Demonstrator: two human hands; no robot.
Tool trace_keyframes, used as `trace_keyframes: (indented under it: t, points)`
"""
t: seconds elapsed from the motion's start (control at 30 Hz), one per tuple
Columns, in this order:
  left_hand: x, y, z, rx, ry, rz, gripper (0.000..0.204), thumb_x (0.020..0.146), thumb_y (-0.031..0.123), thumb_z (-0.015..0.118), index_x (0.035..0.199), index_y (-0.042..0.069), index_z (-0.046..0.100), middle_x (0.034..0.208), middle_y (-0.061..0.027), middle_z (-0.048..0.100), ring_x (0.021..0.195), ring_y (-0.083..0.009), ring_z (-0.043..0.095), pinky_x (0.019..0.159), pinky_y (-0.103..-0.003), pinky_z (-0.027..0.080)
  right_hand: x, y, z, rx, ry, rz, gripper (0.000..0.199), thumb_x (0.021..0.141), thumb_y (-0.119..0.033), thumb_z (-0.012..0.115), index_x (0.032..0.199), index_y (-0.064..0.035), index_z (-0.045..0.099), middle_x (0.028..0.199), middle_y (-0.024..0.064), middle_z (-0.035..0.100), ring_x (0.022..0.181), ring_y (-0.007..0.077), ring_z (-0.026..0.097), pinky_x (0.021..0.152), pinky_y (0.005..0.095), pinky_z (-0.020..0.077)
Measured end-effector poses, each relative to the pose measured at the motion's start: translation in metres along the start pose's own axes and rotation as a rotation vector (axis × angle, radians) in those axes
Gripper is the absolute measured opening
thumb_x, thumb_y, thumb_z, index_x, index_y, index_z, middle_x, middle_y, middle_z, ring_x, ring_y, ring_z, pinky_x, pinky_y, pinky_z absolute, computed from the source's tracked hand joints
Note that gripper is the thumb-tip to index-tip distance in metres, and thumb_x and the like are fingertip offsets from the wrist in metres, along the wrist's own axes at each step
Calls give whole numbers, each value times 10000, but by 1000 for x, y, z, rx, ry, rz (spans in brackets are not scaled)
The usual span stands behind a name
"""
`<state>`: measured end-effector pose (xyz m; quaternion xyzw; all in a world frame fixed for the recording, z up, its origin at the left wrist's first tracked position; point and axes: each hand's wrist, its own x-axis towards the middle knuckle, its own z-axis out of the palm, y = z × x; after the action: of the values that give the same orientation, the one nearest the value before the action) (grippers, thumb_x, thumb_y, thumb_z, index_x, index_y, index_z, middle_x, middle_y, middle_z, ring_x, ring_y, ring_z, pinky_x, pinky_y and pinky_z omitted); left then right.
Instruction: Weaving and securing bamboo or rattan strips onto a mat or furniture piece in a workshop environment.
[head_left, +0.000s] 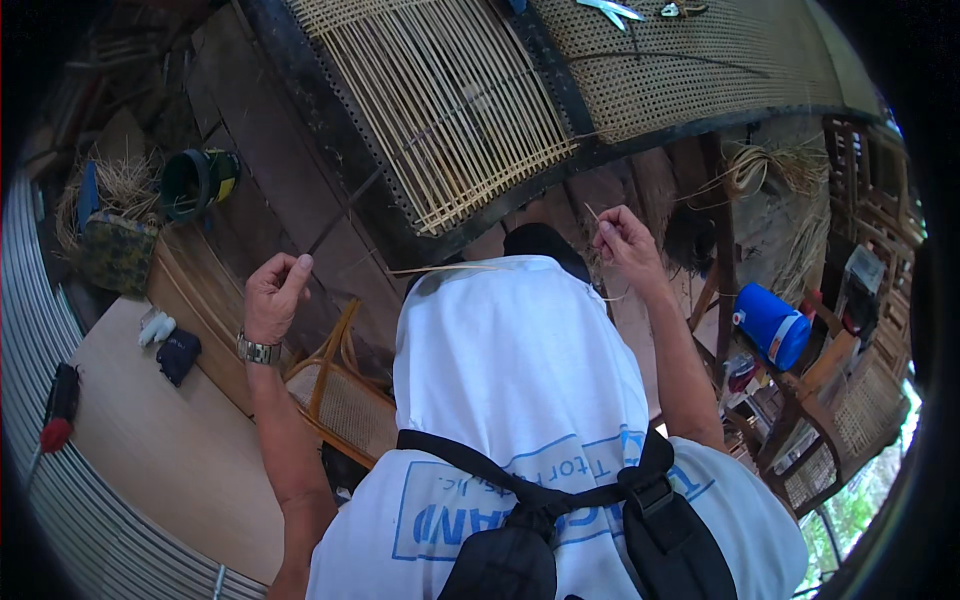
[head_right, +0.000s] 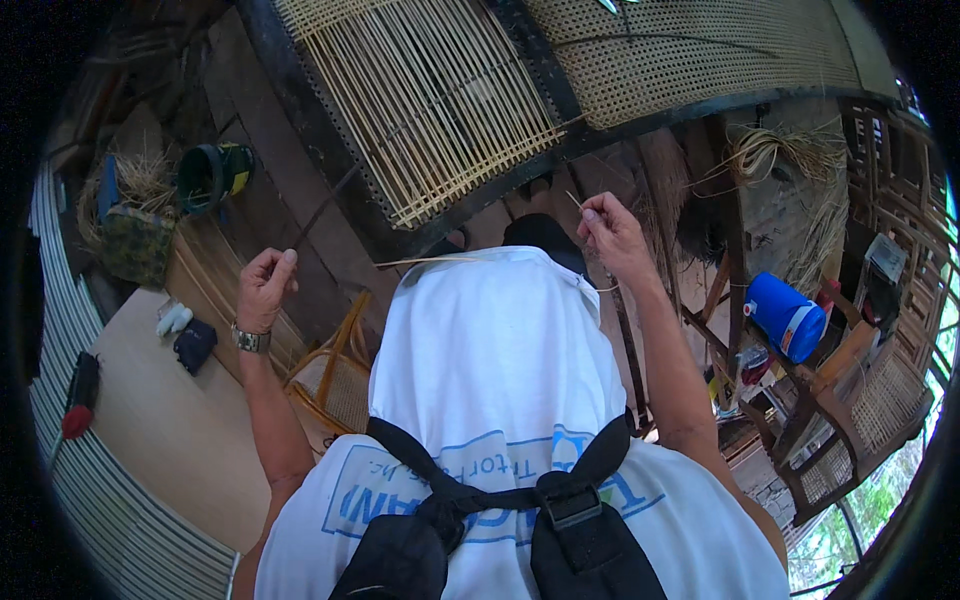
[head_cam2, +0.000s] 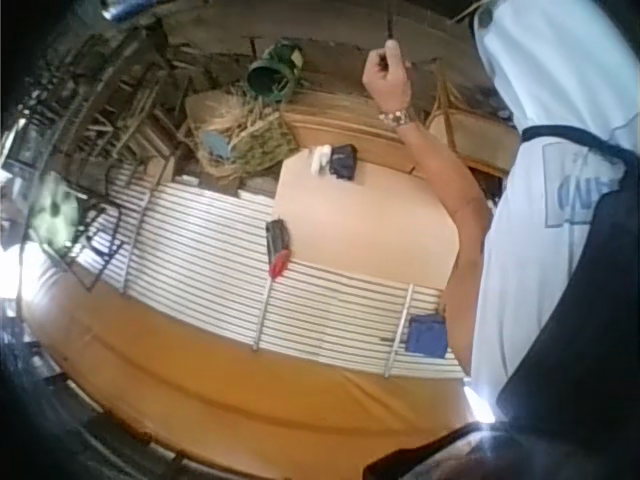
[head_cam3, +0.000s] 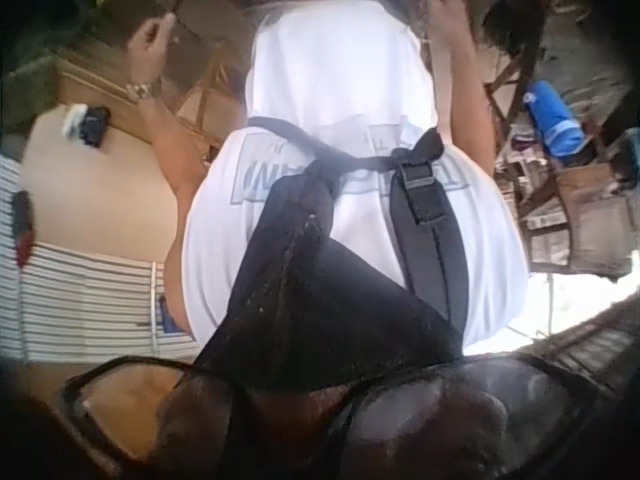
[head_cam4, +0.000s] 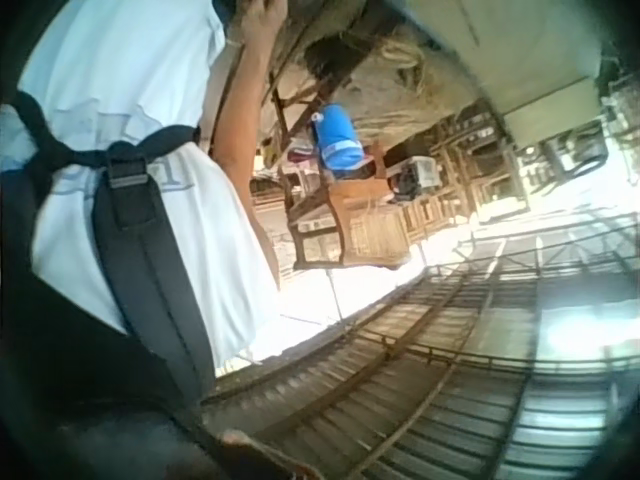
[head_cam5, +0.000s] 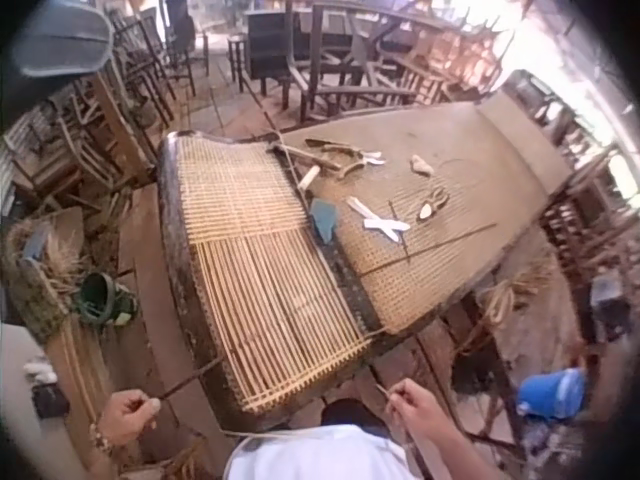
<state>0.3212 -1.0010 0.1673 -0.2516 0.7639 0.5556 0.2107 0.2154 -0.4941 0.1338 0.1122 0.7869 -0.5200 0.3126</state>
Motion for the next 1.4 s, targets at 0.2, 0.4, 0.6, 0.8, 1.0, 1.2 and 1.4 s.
trace_keyframes:
  t: [0.2,0.4,0.6,0.8,1.0,1.2,1.4]
  points:
    - [13,8,26,19,137,188,261,946,255,682,1023,5,665,786,13,643,706,-54,584,650,-216,467,3,-2,11,-27,-82,2,87,1007,-112,536,1019,-37,579,797,21,593,686,76,513,629,228,453]
    - [42,40,62,54,178,306,262,926,256,707,1038,21,675,831,-1,683,714,-64,592,655,-230,486,1,-8,16,-156,-22,-26,100,1005,-122,544,1015,-27,573,822,30,571,674,94,518,619,252,461]
    - [60,47,71,180,174,312,290,910,294,723,1022,29,688,768,-13,673,683,-77,597,630,-247,494,-9,-9,20,-117,24,-33,102,1004,-127,550,1004,-27,572,787,32,559,669,96,519,616,256,462]
    - [67,42,75,158,210,311,266,907,297,725,1016,56,706,723,4,654,650,-71,567,587,-241,460,-14,-3,20,-91,14,-16,105,1005,-125,549,993,-28,585,784,25,560,684,95,512,619,249,461]
    - [63,45,78,179,203,290,218,919,258,710,989,52,725,650,48,553,601,-38,462,533,-228,379,-3,1,14,-36,2,-12,116,1007,-141,557,998,-30,591,784,23,560,691,93,506,627,245,463]
    - [63,50,80,155,200,273,228,917,259,711,985,41,720,649,63,526,599,-26,435,526,-222,353,1,1,8,-49,8,0,103,1008,-146,563,997,-48,590,783,-12,540,699,68,502,631,221,447]
    - [66,59,77,194,230,280,224,921,254,704,985,40,718,656,62,541,606,-32,446,532,-222,364,2,0,2,-82,20,17,107,1010,-152,562,1000,-50,595,793,1,547,711,79,507,642,224,452]
